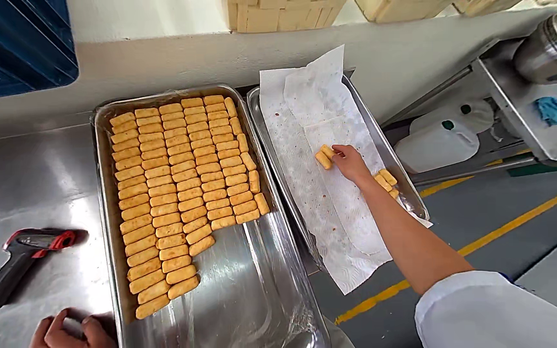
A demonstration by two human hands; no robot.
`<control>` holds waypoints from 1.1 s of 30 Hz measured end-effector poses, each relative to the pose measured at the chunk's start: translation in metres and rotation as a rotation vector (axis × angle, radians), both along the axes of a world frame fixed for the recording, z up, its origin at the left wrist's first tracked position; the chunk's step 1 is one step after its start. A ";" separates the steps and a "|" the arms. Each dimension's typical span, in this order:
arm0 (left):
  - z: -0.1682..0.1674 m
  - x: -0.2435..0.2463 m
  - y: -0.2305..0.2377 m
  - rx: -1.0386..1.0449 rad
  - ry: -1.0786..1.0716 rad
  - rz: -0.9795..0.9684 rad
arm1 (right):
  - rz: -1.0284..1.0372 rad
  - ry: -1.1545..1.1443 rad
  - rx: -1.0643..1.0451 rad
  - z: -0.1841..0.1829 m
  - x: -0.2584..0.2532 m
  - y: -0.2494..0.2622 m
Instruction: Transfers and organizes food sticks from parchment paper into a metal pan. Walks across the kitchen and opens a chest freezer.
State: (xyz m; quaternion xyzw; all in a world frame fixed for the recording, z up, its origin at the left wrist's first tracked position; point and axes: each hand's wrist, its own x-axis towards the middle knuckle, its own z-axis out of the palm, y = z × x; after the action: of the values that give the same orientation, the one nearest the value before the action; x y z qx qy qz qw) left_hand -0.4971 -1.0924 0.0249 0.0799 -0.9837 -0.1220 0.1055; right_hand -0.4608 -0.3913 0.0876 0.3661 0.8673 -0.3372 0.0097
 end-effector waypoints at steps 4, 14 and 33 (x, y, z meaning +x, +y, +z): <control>0.005 0.000 0.001 0.033 -0.007 -0.016 | 0.059 -0.221 0.181 0.000 -0.012 -0.015; 0.013 0.001 0.006 0.074 -0.039 0.001 | -0.126 -0.026 -0.111 0.003 0.006 -0.030; 0.016 0.003 0.007 0.123 -0.079 -0.023 | 0.433 0.133 0.030 -0.007 0.043 -0.392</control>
State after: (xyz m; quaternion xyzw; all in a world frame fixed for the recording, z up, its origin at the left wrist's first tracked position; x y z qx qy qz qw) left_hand -0.4940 -1.0853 0.0404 0.0798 -0.9786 -0.1800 0.0602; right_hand -0.4174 -0.7829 0.0802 0.1485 0.9293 -0.3376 0.0192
